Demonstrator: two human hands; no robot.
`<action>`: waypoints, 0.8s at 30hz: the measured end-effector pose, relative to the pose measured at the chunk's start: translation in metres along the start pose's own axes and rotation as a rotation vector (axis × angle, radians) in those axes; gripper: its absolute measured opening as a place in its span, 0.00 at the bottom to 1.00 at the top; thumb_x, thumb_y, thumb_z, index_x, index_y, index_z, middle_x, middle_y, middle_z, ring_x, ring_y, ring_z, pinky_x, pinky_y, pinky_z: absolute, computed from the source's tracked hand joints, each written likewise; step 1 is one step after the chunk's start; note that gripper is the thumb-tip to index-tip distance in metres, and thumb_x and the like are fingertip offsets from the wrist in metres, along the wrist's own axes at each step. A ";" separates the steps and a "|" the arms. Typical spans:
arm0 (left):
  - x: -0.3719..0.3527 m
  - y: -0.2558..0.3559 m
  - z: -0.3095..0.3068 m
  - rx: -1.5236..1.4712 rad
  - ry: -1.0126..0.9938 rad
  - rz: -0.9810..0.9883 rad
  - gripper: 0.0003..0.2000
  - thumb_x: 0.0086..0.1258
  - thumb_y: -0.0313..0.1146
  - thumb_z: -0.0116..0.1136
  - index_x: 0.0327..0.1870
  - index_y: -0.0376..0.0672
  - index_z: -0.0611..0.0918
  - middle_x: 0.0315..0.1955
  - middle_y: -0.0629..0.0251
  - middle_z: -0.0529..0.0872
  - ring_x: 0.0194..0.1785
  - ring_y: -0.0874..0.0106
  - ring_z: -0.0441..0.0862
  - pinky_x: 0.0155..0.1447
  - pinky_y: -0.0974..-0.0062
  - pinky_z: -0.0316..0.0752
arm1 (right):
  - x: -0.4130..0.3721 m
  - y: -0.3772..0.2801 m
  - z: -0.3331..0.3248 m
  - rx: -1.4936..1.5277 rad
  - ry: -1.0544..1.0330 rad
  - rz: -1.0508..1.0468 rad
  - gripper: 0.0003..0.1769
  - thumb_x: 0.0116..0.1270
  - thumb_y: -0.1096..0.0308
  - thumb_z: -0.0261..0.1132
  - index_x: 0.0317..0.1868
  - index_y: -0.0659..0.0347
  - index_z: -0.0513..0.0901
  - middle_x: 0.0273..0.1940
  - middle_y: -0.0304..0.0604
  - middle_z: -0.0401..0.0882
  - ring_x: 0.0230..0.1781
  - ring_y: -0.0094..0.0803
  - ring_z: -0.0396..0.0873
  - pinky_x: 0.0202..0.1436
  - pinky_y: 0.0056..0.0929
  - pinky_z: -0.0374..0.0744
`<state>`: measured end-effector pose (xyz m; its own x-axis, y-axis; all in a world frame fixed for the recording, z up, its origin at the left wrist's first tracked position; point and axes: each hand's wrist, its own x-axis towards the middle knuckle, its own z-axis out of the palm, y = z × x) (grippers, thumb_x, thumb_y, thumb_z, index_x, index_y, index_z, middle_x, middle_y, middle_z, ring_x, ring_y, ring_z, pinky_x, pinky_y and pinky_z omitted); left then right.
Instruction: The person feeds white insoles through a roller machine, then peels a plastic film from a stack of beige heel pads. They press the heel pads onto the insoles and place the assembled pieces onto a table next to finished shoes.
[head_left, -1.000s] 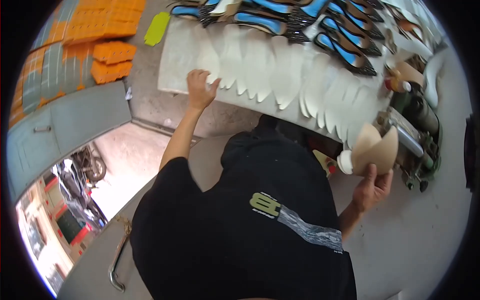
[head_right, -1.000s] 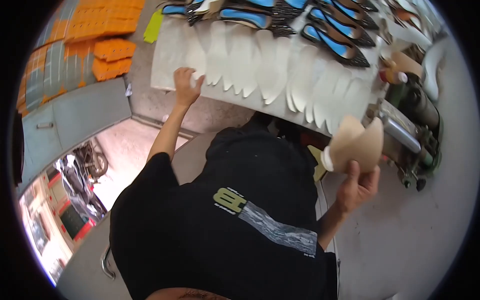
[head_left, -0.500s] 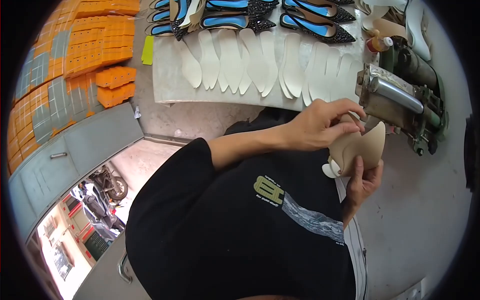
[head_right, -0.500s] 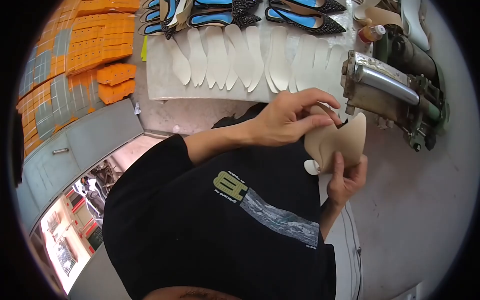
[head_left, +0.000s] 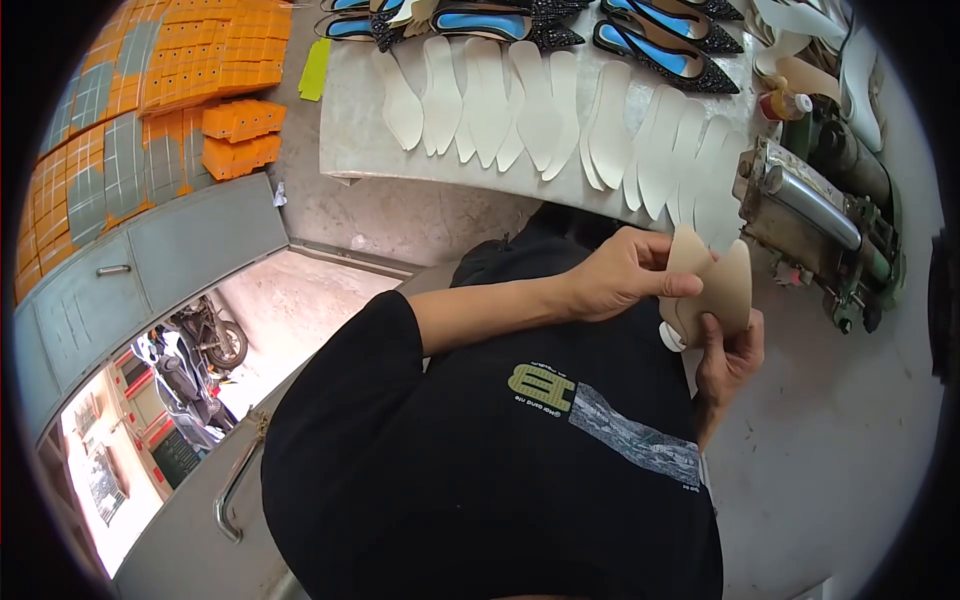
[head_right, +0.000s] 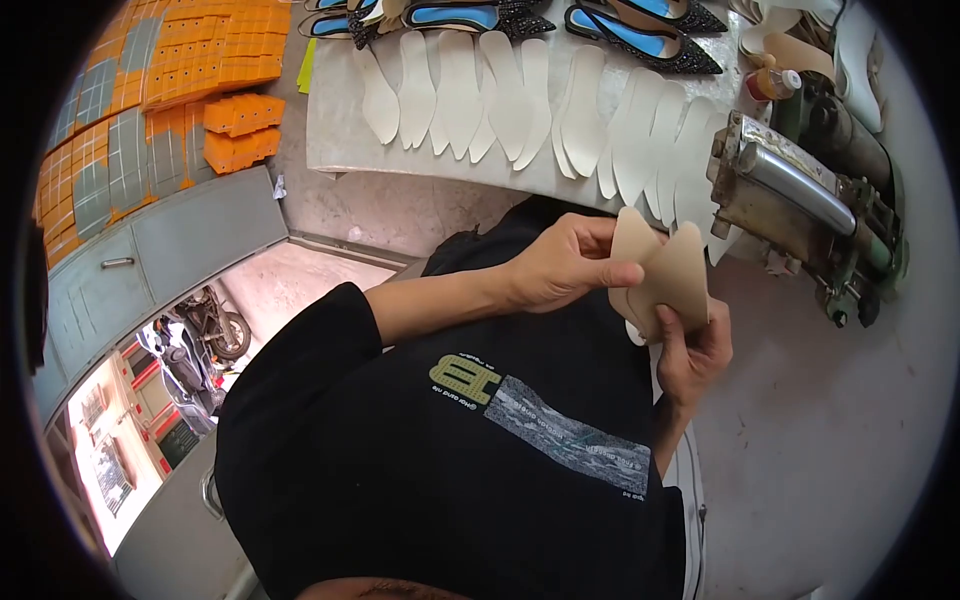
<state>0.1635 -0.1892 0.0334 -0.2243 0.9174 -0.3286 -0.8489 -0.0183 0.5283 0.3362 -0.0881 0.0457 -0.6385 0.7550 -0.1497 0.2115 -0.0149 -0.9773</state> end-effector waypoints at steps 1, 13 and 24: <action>-0.001 -0.001 -0.002 0.055 0.000 0.015 0.16 0.69 0.25 0.60 0.58 0.37 0.77 0.44 0.61 0.86 0.39 0.80 0.80 0.44 0.86 0.75 | 0.001 -0.001 0.002 -0.017 -0.010 0.011 0.10 0.63 0.76 0.67 0.43 0.63 0.77 0.35 0.38 0.77 0.32 0.23 0.71 0.40 0.19 0.71; -0.018 0.005 -0.006 0.318 0.022 0.154 0.10 0.69 0.27 0.59 0.49 0.37 0.81 0.30 0.71 0.81 0.30 0.84 0.70 0.35 0.86 0.65 | -0.001 -0.012 0.023 -0.074 -0.057 0.061 0.09 0.64 0.75 0.67 0.43 0.63 0.76 0.34 0.37 0.76 0.33 0.23 0.70 0.41 0.19 0.70; -0.028 0.017 -0.014 0.662 -0.051 0.298 0.12 0.66 0.22 0.61 0.51 0.33 0.80 0.42 0.62 0.86 0.36 0.77 0.79 0.40 0.82 0.75 | 0.001 -0.015 0.037 -0.037 -0.057 0.071 0.10 0.63 0.76 0.67 0.44 0.64 0.76 0.36 0.38 0.76 0.34 0.24 0.70 0.43 0.20 0.71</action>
<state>0.1486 -0.2212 0.0404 -0.3646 0.9286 -0.0686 -0.2840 -0.0407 0.9580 0.3053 -0.1117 0.0551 -0.6620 0.7141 -0.2277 0.2841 -0.0420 -0.9579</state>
